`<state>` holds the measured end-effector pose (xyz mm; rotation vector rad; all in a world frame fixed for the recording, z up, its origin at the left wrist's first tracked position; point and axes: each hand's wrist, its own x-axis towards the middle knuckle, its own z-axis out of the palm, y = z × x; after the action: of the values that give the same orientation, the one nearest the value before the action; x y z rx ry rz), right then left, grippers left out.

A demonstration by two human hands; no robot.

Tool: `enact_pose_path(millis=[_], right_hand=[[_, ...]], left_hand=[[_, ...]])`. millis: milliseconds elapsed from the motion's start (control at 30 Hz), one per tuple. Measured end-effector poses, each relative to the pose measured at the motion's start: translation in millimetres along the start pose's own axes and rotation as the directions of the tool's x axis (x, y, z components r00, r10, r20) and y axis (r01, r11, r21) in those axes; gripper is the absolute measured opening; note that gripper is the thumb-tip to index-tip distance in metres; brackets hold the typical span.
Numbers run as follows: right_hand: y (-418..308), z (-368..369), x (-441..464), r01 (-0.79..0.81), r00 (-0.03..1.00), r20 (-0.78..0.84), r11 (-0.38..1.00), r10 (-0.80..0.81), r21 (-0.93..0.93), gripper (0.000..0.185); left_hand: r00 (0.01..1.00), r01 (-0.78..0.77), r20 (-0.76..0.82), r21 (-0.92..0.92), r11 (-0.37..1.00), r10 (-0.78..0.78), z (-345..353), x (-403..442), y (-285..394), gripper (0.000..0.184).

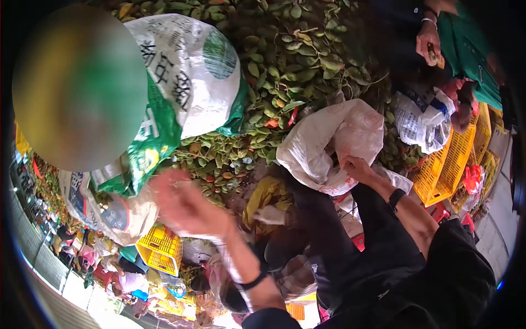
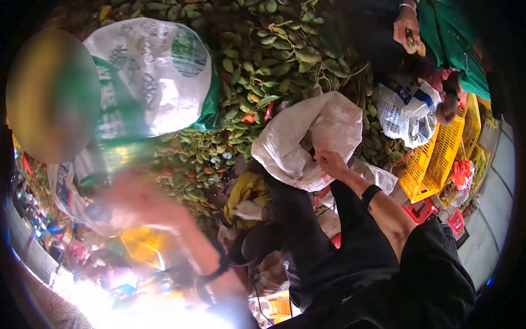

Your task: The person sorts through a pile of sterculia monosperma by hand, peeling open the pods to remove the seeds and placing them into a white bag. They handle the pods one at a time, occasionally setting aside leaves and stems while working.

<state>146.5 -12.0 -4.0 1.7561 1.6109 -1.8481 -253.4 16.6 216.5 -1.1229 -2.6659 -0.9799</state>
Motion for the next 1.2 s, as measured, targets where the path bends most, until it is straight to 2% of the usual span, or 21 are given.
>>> enact_pose_path(millis=[33, 100, 133, 167, 200, 233, 267, 300, 333, 367, 433, 533, 567, 633, 667, 700, 867, 1000, 1067, 1133, 1200], right_hand=[[4.5, 4.8, 0.3, -0.020, 1.000, -0.001, 1.000, 0.020, 0.000, 0.018], [12.5, 9.9, -0.5, 0.008, 0.999, 0.053, 1.000, -0.009, 0.024, 0.021], [12.0, 11.7, -2.7, -0.014, 0.999, 0.052, 1.000, 0.013, 0.019, 0.021], [8.0, 12.1, -5.3, -0.117, 0.988, 0.106, 0.990, 0.109, 0.076, 0.023], [6.4, 11.1, -5.1, -0.218, 0.967, 0.159, 0.968, 0.197, 0.126, 0.024], [10.5, 11.3, -4.5, -0.229, 0.963, 0.171, 0.967, 0.207, 0.116, 0.025], [14.3, 12.6, -5.0, -0.152, 0.981, 0.137, 0.984, 0.139, 0.091, 0.025], [13.6, 11.5, -3.0, -0.133, 0.984, 0.129, 0.990, 0.125, 0.049, 0.024], [15.4, 11.2, -0.8, -0.112, 0.986, 0.128, 0.994, 0.111, 0.005, 0.024], [20.2, 11.9, 2.8, -0.146, 0.981, 0.131, 0.989, 0.146, -0.005, 0.024], [29.4, 15.8, 1.4, -0.115, 0.989, 0.092, 0.993, 0.116, -0.020, 0.023], [22.7, 18.4, 2.1, -0.175, 0.974, 0.121, 0.974, 0.192, -0.143, 0.022], [25.2, 22.2, -0.1, -0.123, 0.987, 0.094, 0.986, 0.133, -0.111, 0.022], [4.9, 18.0, 2.1, -0.093, 0.992, 0.082, 0.993, 0.098, -0.066, 0.022], [-6.8, 15.0, 3.0, -0.086, 0.993, 0.074, 0.996, 0.088, -0.027, 0.022], [-18.9, 12.0, 4.7, -0.051, 0.998, 0.047, 0.999, 0.050, 0.016, 0.020], [-114.7, -14.3, 20.0, 0.031, 0.999, 0.032, 0.974, -0.039, 0.222, 0.023], [-191.1, -28.9, 22.1, 0.316, 0.948, -0.104, 0.857, -0.300, 0.407, 0.039], [-204.6, -29.0, 27.6, 0.337, 0.941, -0.100, 0.879, -0.322, 0.339, 0.043], [-202.4, -39.2, 21.3, 0.363, 0.932, -0.092, 0.890, -0.352, 0.275, 0.046], [-201.5, -48.9, 9.6, 0.188, 0.973, 0.020, 0.838, -0.230, 0.513, 0.049]], left_hand=[[1.000, 0.027, -0.002, -0.415, 0.909, -0.030, 34.0, -40.1, -1.1, 0.020], [0.800, 0.415, 0.550, -0.220, 0.883, -0.239, 87.5, -96.6, -1.3, 0.019], [0.683, 0.632, 0.644, -0.285, 0.721, -0.345, 126.6, -124.5, -17.9, 0.021], [0.618, 0.692, 0.676, -0.223, 0.687, -0.403, 169.0, -148.6, -44.8, 0.022], [0.675, 0.603, 0.634, -0.180, 0.778, -0.377, 215.7, -174.7, -79.3, 0.021], [0.629, 0.664, 0.645, -0.155, 0.731, -0.434, 258.6, -190.2, -111.6, 0.018], [0.730, 0.534, 0.546, -0.081, 0.842, -0.410, 291.8, -194.4, -124.9, 0.015], [0.692, 0.484, 0.560, 0.108, 0.868, -0.456, 313.6, -183.2, -123.5, 0.019], [0.546, 0.665, 0.609, 0.103, 0.740, -0.575, 362.5, -194.3, -164.9, 0.026], [0.529, 0.609, 0.519, 0.317, 0.727, -0.671, 403.0, -207.0, -193.9, 0.035], [0.328, 0.869, 0.435, 0.210, 0.448, -0.839, 409.1, -198.0, -163.6, 0.036], [0.181, 0.964, 0.636, 0.038, 0.264, -0.751, 388.0, -188.4, -160.6, 0.033], [0.289, 0.915, 0.666, 0.020, 0.404, -0.687, 370.5, -185.1, -156.7, 0.035], [0.671, 0.734, 0.528, -0.372, 0.569, -0.521, 329.0, -183.9, -133.3, 0.040], [0.649, 0.715, 0.570, -0.230, 0.660, -0.504, 307.0, -174.0, -127.3, 0.045], [0.700, 0.709, 0.540, -0.449, 0.544, -0.467, 286.9, -169.3, -113.8, 0.044], [0.738, 0.652, 0.580, -0.479, 0.589, -0.345, 192.7, -125.0, -45.2, 0.050], [0.721, 0.627, 0.659, -0.491, 0.606, -0.212, 157.2, -132.0, 5.6, 0.054], [0.713, 0.628, 0.677, -0.503, 0.593, -0.180, 143.5, -140.3, 28.0, 0.050], [0.719, 0.361, 0.695, -0.405, 0.840, 0.026, 128.0, -149.2, 46.2, 0.054], [0.695, 0.357, 0.718, -0.386, 0.851, 0.034, 108.6, -149.9, 66.1, 0.058]])
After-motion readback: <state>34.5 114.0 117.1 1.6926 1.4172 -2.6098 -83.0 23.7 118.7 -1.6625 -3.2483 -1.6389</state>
